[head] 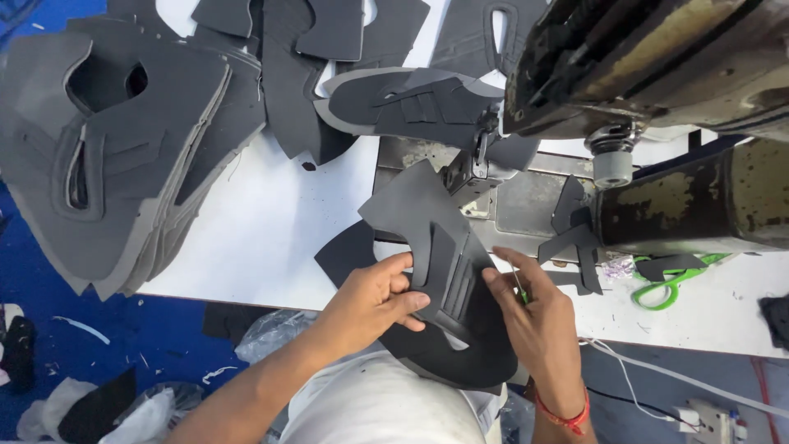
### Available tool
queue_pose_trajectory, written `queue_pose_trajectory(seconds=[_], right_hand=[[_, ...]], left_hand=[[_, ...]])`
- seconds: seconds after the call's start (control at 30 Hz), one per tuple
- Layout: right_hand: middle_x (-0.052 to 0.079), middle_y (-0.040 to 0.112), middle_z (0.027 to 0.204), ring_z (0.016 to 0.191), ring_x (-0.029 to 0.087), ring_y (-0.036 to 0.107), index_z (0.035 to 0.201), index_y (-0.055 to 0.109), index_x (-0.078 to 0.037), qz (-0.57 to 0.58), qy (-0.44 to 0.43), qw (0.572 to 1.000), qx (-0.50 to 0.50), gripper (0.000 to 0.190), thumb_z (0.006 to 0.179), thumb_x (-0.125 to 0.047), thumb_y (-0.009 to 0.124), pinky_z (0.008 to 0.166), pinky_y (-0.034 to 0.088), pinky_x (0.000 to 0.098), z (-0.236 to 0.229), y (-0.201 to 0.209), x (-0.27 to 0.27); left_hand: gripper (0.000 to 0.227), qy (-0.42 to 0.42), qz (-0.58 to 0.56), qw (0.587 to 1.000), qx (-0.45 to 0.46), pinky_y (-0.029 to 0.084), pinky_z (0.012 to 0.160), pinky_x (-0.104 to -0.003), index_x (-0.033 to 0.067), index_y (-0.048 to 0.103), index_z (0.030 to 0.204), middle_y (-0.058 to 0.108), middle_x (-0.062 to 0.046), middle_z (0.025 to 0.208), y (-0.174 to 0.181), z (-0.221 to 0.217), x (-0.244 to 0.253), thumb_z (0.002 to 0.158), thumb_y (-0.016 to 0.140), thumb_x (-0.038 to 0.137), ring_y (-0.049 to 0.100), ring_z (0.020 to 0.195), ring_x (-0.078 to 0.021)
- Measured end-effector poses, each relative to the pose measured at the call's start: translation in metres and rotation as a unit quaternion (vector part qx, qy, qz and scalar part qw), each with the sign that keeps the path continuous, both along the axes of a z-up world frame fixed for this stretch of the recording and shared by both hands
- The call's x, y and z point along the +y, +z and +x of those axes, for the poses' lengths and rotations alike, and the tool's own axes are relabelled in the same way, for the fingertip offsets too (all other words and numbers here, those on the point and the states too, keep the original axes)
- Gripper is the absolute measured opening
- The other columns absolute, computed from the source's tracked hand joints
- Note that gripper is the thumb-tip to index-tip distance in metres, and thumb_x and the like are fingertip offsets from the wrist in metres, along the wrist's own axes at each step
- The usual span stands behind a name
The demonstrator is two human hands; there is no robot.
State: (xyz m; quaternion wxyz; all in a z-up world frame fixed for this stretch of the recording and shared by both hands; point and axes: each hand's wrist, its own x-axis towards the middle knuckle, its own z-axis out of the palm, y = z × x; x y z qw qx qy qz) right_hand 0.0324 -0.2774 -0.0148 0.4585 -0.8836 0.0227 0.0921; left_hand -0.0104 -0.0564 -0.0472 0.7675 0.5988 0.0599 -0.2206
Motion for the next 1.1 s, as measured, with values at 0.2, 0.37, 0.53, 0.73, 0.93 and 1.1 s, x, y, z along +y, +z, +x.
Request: queue_pose_trajectory(seconds=[0.2,0.37,0.53,0.73,0.93,1.1], right_hand=[[0.012,0.073,0.072,0.064,0.013,0.063,0.116,0.075,-0.009,-0.087,-0.014,0.995,0.050,0.035,0.090,-0.031,0.075,0.062,0.051,0.0291,0.002,0.010,0.008],[0.011,0.074,0.072,0.064,0.013,0.062,0.115,0.076,-0.009,-0.078,-0.014,0.996,0.052,0.035,0.089,-0.031,0.075,0.062,0.051,0.0292,0.004,0.004,0.004],[0.011,0.073,0.072,0.064,0.012,0.062,0.116,0.075,-0.009,-0.087,-0.008,0.995,0.039,0.035,0.089,-0.031,0.075,0.062,0.050,0.0287,0.006,0.001,0.003],[0.010,0.074,0.074,0.066,0.011,0.062,0.116,0.075,-0.007,-0.072,-0.004,0.997,0.026,0.035,0.090,-0.030,0.076,0.062,0.051,0.0278,0.005,-0.002,0.002],[0.009,0.076,0.076,0.068,0.009,0.065,0.116,0.074,-0.007,-0.062,-0.010,0.997,0.036,0.035,0.090,-0.030,0.074,0.062,0.051,0.0273,0.006,-0.001,0.003],[0.012,0.074,0.075,0.060,0.021,0.067,0.114,0.075,-0.007,-0.131,-0.010,0.991,0.018,0.037,0.088,-0.033,0.076,0.059,0.050,0.0322,0.004,0.015,0.011]], left_hand=[[0.037,-0.014,0.037,0.999,0.002,0.069,0.072,-0.031,-0.0076,0.053,0.133,0.060,-0.008,0.081,-0.003,-0.001,0.005,0.100,0.063,0.006,0.059,0.073,-0.0070],[0.040,-0.018,-0.015,1.000,0.013,0.068,0.076,-0.030,-0.0044,0.051,0.136,0.073,-0.007,0.101,0.007,0.006,0.004,0.098,0.060,0.005,0.069,0.087,-0.0078],[0.038,-0.025,-0.013,0.999,0.022,0.068,0.075,-0.031,-0.0043,0.053,0.133,0.073,-0.007,0.099,-0.001,0.008,0.004,0.097,0.060,0.004,0.069,0.085,-0.0076],[0.028,-0.034,0.000,0.999,0.021,0.065,0.077,-0.033,-0.0150,0.053,0.119,0.062,-0.009,0.086,-0.018,0.004,0.005,0.105,0.063,0.007,0.063,0.079,-0.0081],[0.038,-0.009,-0.042,0.999,0.021,0.068,0.077,-0.031,-0.0096,0.049,0.130,0.071,0.000,0.099,0.001,0.007,0.000,0.097,0.060,0.005,0.069,0.086,-0.0047],[0.049,0.021,0.016,1.000,0.003,0.069,0.072,-0.031,-0.0056,0.040,0.138,0.063,-0.006,0.078,0.005,0.003,-0.004,0.096,0.063,0.006,0.062,0.072,-0.0060]])
